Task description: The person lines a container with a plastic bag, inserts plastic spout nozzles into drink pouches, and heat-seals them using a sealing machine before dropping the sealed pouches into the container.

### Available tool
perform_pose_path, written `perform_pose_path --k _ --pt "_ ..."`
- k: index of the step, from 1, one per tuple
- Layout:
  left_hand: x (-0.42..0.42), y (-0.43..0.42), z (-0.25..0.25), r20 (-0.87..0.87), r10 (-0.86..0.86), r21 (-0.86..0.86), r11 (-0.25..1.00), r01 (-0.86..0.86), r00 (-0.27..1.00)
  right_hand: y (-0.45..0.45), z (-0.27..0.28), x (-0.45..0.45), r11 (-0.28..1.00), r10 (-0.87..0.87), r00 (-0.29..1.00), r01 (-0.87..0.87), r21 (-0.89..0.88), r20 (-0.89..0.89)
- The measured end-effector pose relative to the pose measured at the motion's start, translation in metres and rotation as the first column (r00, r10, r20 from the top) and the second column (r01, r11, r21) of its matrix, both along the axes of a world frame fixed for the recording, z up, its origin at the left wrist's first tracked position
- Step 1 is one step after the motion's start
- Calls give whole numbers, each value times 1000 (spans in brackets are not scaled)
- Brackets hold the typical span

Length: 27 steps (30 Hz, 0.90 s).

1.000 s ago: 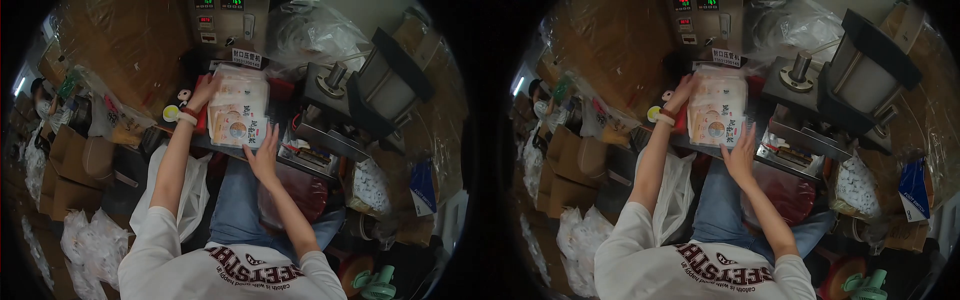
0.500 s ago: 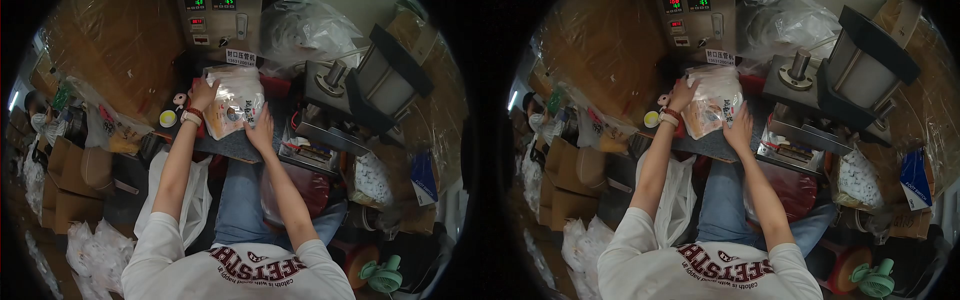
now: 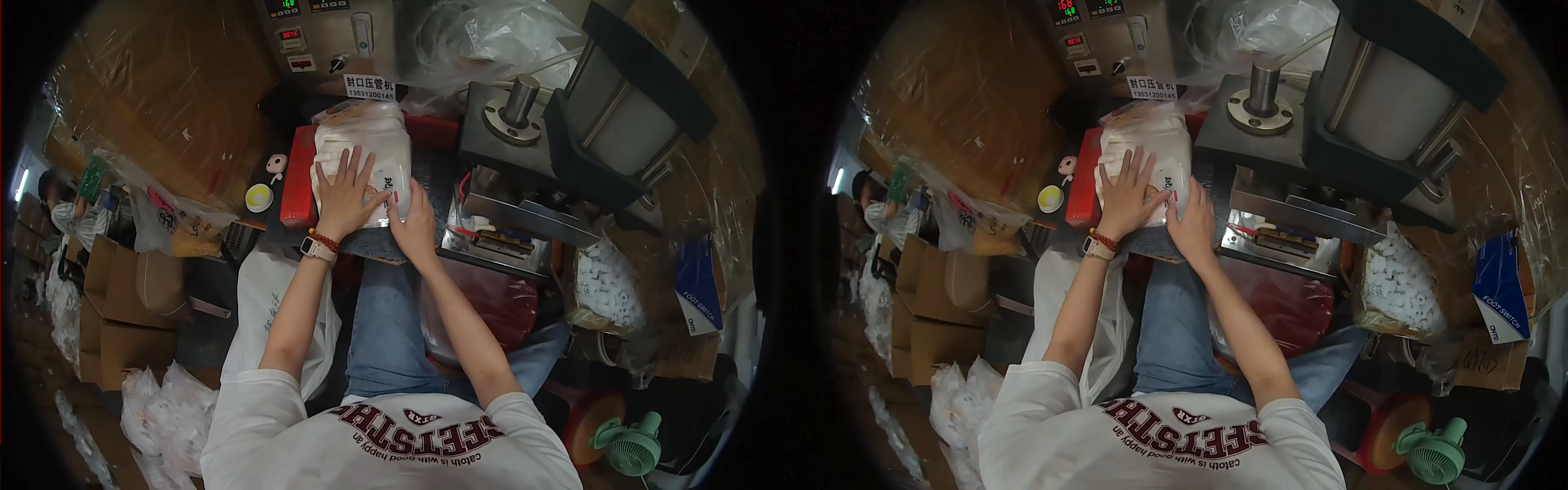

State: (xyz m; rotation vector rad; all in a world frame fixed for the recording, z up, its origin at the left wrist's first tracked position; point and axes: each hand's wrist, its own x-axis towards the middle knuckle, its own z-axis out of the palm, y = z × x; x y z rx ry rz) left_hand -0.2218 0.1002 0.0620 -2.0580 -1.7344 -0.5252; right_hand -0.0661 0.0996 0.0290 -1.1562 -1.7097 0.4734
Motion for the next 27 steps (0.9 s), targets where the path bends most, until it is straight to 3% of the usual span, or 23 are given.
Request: perform_pose_path --k 4,6,8,11,14,18,21,22,24,27 --pt "12 -17 17 11 21 12 1000 -21 1000 -36 21 14 980 -34 999 37 196 -17" --pt "21 -31 16 114 33 177 983 -53 993 -79 30 42 976 149 987 -136 170 -66" --pt "30 -41 31 171 -10 199 980 -25 985 -119 37 87 949 314 940 -304 89 -136" --pt "4 -21 55 311 -8 320 943 -96 950 -161 31 155 971 113 975 -149 -187 -189" --pt "-28 31 75 227 67 241 963 -123 972 -187 26 211 905 -99 973 2 -425 -206" --pt "-73 71 88 258 48 152 984 -89 965 -216 20 240 890 -192 963 88 -447 -191" --pt "-96 63 108 210 107 403 896 -185 972 -231 1 244 883 -217 950 92 -460 -226" --pt "-104 56 106 211 112 396 898 -190 971 -236 -3 242 864 -226 943 78 -498 -245" --pt "-125 41 102 152 331 165 921 -354 931 -244 -5 238 839 -223 937 45 -542 -267" --pt "-154 27 71 78 387 -46 922 -385 919 -239 -1 229 858 -102 963 -41 -511 -250"
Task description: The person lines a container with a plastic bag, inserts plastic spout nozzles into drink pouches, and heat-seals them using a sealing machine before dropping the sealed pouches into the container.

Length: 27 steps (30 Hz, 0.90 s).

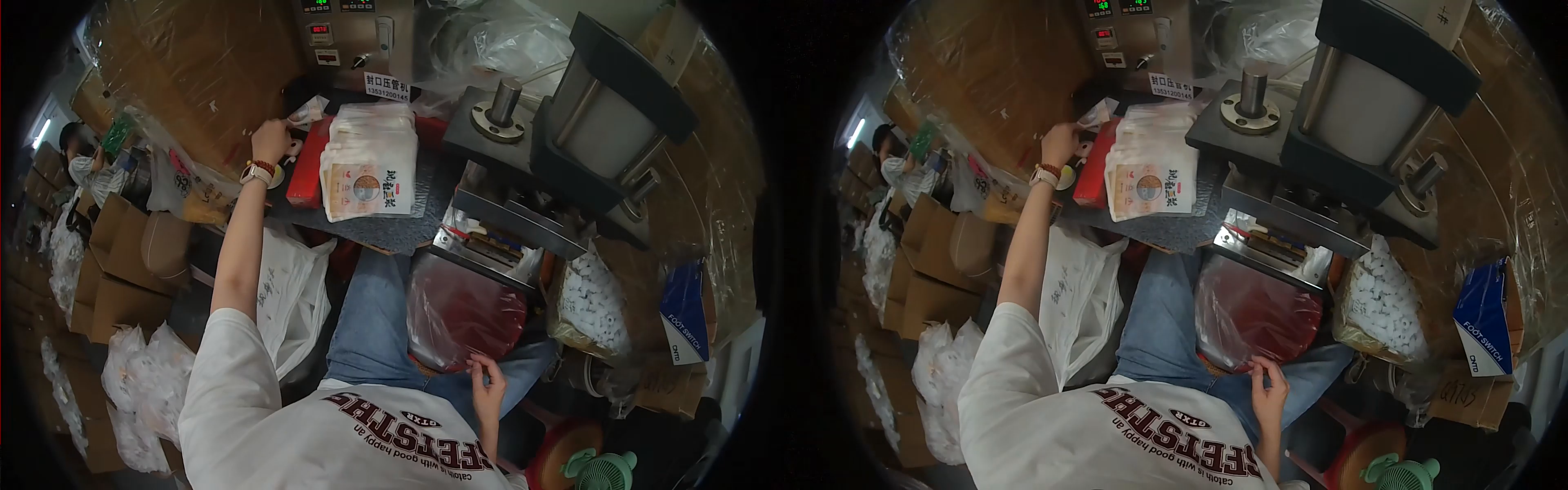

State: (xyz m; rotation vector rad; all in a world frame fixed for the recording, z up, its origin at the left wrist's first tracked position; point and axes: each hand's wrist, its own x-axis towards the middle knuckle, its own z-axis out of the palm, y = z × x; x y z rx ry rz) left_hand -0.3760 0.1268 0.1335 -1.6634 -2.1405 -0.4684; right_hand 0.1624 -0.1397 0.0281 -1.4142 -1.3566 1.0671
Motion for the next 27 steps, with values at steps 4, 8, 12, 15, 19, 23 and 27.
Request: perform_pose_path --k 4,8,12,15,19,23,27 --pt "-16 -12 -30 355 -300 214 948 236 885 13 22 -2 986 153 982 -160 52 111" --pt "1 -25 -12 412 -348 204 936 287 842 22 40 4 985 120 986 -133 110 115" --pt "6 -33 -2 524 -280 142 960 241 804 17 40 2 990 120 988 -126 65 97" --pt "11 -52 -2 283 -243 321 936 147 928 6 29 -7 986 163 982 -167 32 95" --pt "66 -144 3 518 -413 464 871 159 749 -7 12 -29 960 279 958 -276 -39 75" --pt "128 -246 -42 914 -213 23 877 480 345 -11 11 -56 862 500 850 -506 -4 163" --pt "109 -294 -169 894 101 -380 688 618 437 -2 22 -82 794 602 780 -607 -29 168"
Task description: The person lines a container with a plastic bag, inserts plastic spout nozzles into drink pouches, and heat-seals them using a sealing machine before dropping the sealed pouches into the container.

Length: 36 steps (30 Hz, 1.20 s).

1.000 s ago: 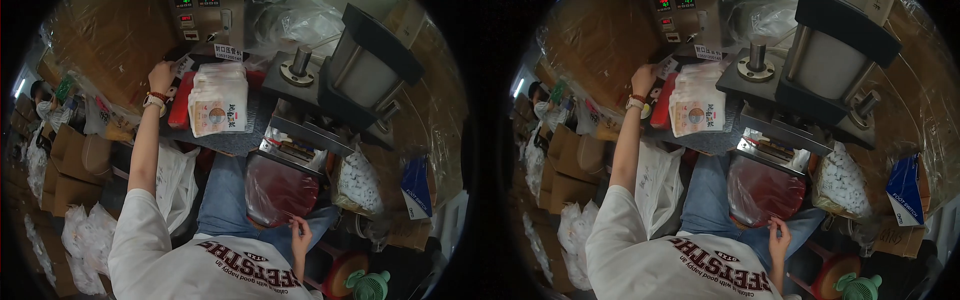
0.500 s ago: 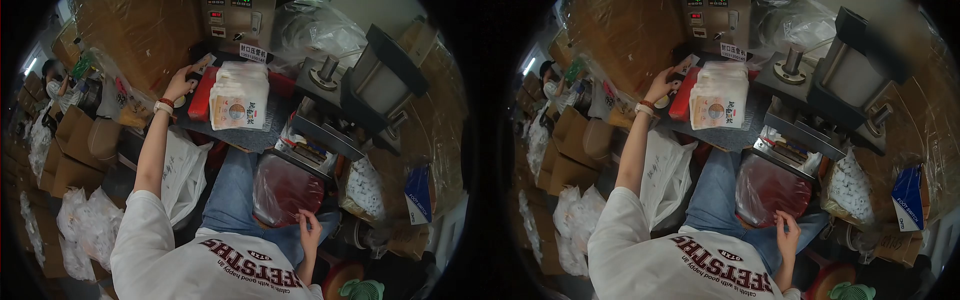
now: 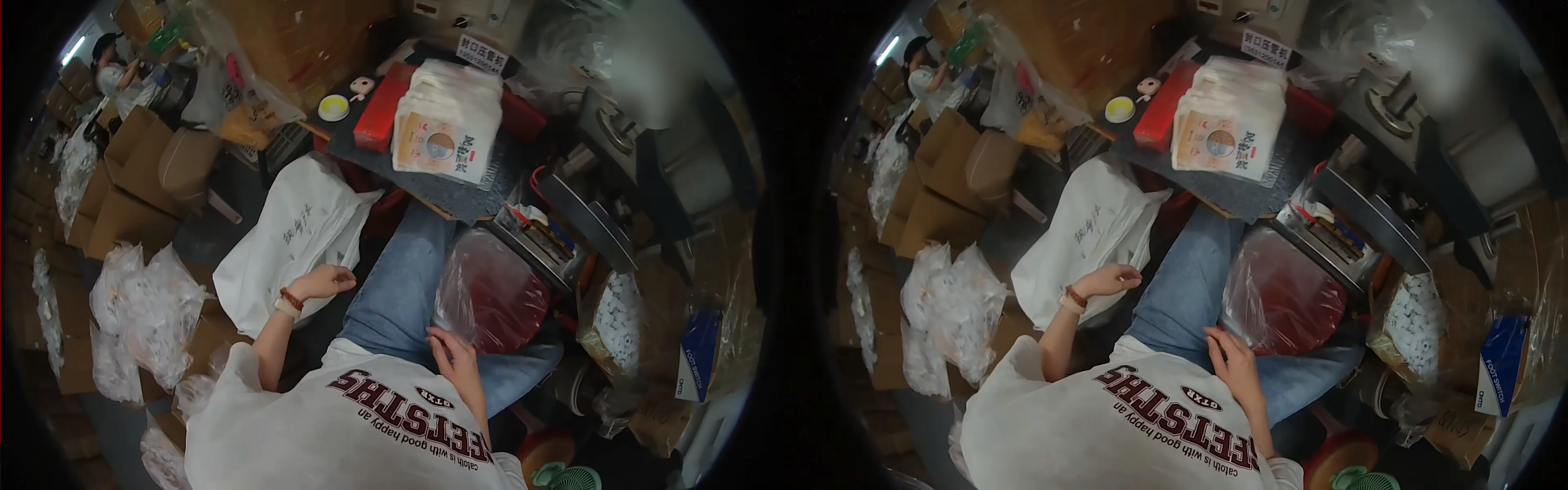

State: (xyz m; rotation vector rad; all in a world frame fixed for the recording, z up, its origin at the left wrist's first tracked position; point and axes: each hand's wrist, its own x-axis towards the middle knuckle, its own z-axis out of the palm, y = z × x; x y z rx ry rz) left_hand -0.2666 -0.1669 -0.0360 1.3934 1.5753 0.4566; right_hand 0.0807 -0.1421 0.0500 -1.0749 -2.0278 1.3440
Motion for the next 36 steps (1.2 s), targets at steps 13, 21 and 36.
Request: perform_pose_path --k 13,21,36 --pt "-189 8 -95 -750 467 314 875 -370 469 -4 12 -50 899 351 920 -383 213 173" --pt "-137 3 -146 232 662 230 674 -702 713 4 10 -57 902 367 922 -385 195 125" --pt "-63 -35 -15 -677 434 281 899 -337 594 258 -12 -201 552 -359 933 212 807 1"
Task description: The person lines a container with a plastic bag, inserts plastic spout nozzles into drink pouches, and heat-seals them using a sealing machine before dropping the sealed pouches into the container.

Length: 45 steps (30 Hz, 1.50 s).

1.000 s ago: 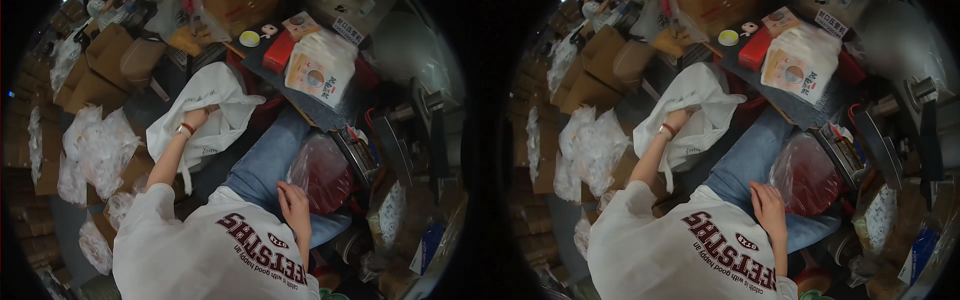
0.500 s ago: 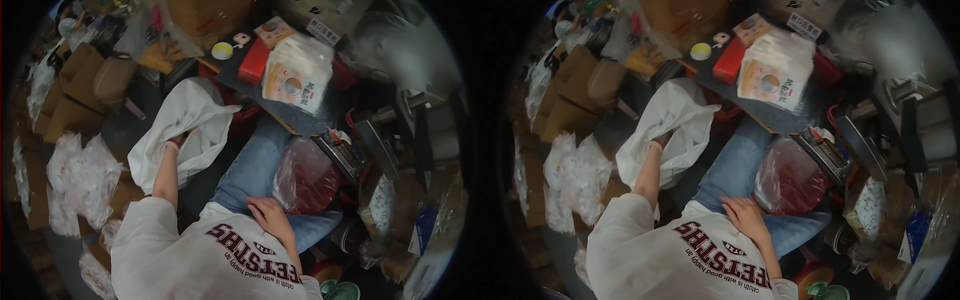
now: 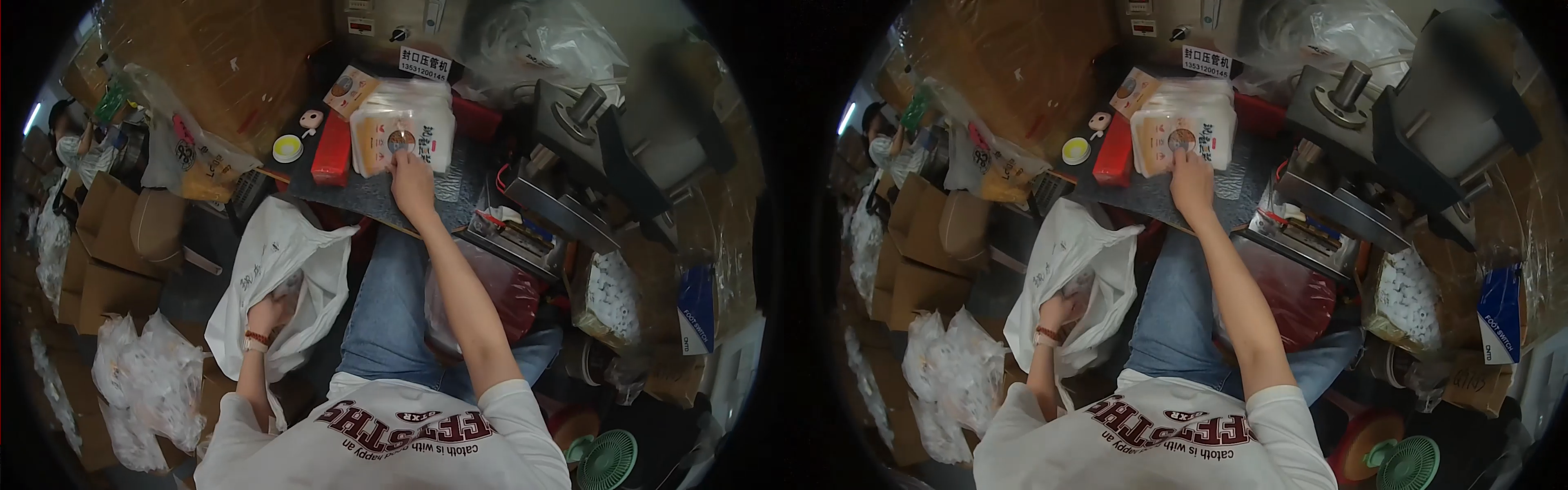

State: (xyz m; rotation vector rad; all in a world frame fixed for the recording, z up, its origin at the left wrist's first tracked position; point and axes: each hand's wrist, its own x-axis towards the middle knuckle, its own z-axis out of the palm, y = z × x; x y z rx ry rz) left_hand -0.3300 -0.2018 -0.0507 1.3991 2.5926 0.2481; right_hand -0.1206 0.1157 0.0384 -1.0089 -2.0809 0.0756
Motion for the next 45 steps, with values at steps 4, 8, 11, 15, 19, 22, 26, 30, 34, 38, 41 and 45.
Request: perform_pose_path --k 4,8,11,15,19,22,26,30,34,38,41,45 --pt "38 -13 112 402 -190 -42 973 225 896 1 -9 2 999 -1 999 3 51 -35" --pt "66 -18 189 928 -217 240 970 -41 302 -75 16 35 415 285 684 -720 -556 -672" --pt "82 3 199 957 -235 239 971 -1 168 -152 29 76 -405 -79 296 -882 -240 -952" --pt "109 47 184 970 -214 195 968 160 114 -197 37 125 -278 -89 297 -924 -263 -951" --pt "101 63 121 842 -308 310 948 -72 -442 -218 38 147 44 -423 380 -898 -437 -823" --pt "143 58 145 597 -386 245 923 -298 -704 -234 45 146 361 -472 165 -860 -361 -866" --pt "172 59 136 919 -351 288 909 -301 -181 -240 20 161 353 -100 214 -906 -236 -972" --pt "179 59 143 859 -504 481 854 -198 -91 -230 -20 171 35 -483 -261 -960 279 -836" --pt "188 60 142 886 -445 435 895 -93 -135 -226 -46 188 -178 -531 64 -983 37 -845" --pt "187 61 120 889 -391 382 920 -85 -238 -240 -5 193 -212 -130 -7 -977 35 -991" --pt "181 69 102 891 -368 378 926 -12 -267 -245 9 195 -76 -115 107 -992 -99 -988" --pt "182 75 97 865 -417 417 907 -65 -279 -251 13 197 -234 -297 31 -971 41 -954"
